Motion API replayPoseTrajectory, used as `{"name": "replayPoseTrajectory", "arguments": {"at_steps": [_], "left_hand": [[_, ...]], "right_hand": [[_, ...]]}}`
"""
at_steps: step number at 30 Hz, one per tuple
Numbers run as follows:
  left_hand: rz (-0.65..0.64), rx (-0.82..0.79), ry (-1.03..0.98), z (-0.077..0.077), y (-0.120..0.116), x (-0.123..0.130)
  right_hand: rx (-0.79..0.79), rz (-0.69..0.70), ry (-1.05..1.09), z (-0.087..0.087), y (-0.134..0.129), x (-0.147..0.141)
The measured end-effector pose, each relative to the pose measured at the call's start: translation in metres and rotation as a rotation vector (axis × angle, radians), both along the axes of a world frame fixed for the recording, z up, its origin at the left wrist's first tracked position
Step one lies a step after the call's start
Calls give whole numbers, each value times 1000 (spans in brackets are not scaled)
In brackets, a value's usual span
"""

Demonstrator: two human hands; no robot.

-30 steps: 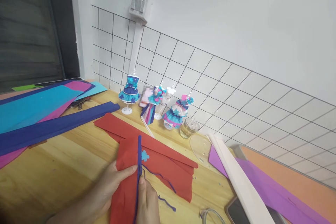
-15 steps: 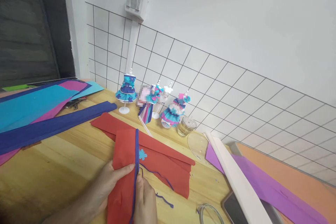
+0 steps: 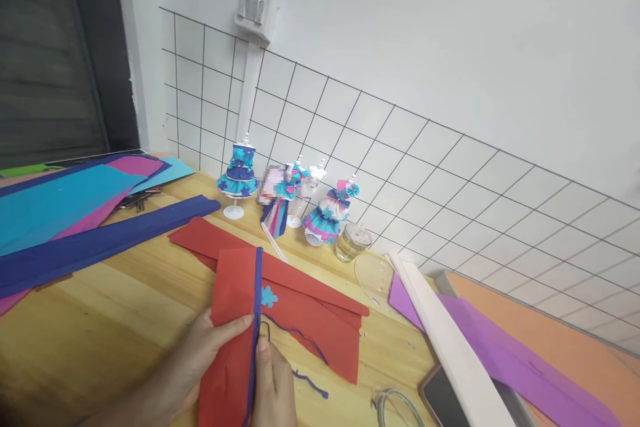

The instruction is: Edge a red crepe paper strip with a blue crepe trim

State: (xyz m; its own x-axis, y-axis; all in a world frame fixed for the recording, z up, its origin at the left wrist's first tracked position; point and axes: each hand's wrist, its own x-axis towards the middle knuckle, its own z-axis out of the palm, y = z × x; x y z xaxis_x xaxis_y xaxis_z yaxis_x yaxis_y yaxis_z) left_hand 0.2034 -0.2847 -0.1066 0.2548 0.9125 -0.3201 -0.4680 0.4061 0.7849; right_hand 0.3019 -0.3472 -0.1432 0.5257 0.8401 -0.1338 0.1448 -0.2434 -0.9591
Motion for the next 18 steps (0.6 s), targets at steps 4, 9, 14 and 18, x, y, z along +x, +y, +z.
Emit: {"name": "replayPoseTrajectory", "arguments": {"at_steps": [4, 9, 14, 18], "left_hand": [[29, -18, -6, -2, 1, 1], [4, 2, -1, -1, 1, 0], [-43, 4, -4, 1, -5, 2], [-81, -8, -4, -1, -10, 4]], "right_hand": [[2, 36, -7, 1, 0, 0], [-24, 25, 2, -3, -1, 2], [18, 81, -4, 2, -2, 7], [3, 70, 4, 6, -3, 9]]}}
